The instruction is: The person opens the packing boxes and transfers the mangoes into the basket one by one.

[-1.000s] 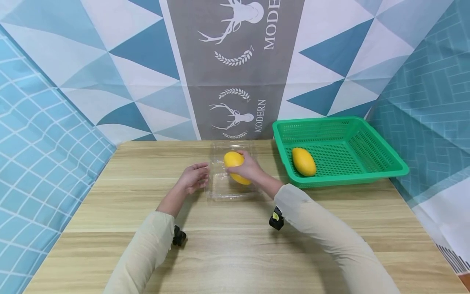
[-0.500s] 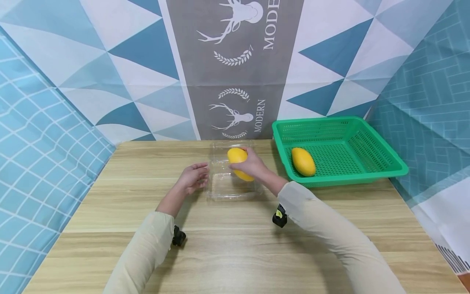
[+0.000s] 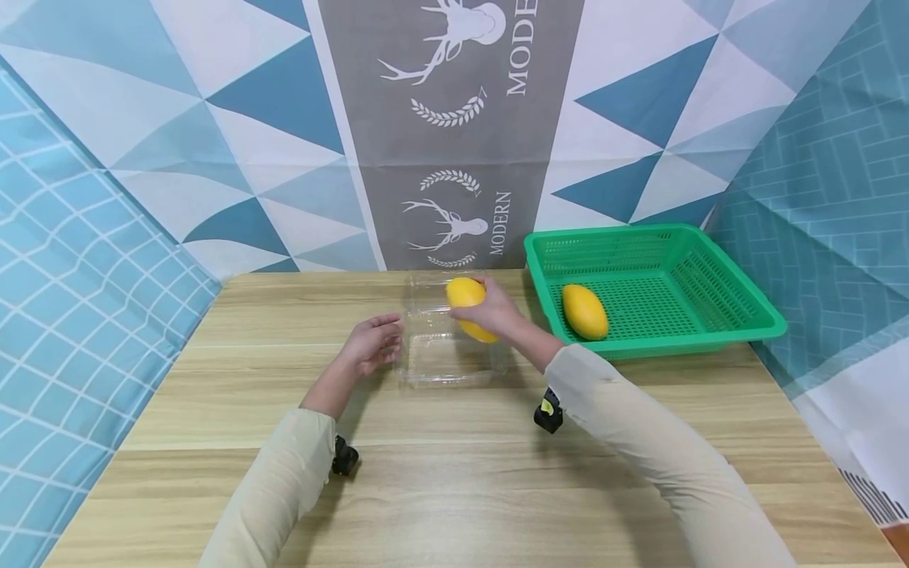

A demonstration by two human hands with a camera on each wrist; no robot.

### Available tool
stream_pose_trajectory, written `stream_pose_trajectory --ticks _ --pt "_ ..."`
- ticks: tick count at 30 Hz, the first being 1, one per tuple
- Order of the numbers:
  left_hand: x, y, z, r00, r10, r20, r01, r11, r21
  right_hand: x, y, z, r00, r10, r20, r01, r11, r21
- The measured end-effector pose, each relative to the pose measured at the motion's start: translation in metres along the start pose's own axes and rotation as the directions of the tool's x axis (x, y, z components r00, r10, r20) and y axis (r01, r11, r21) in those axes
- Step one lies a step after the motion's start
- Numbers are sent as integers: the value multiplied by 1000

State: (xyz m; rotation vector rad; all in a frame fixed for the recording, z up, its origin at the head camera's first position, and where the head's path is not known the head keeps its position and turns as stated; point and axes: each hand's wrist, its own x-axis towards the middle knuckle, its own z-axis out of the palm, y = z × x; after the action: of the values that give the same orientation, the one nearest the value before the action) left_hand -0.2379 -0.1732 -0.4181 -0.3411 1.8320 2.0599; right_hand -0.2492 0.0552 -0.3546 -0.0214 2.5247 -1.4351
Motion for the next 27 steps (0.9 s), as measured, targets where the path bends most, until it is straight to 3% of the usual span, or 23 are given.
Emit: stream_pose_trajectory --ticks 27 --pt "1 -1 0 1000 6 -11 -5 1000 19 -3 -4 -23 1000 19 -14 -19 1000 3"
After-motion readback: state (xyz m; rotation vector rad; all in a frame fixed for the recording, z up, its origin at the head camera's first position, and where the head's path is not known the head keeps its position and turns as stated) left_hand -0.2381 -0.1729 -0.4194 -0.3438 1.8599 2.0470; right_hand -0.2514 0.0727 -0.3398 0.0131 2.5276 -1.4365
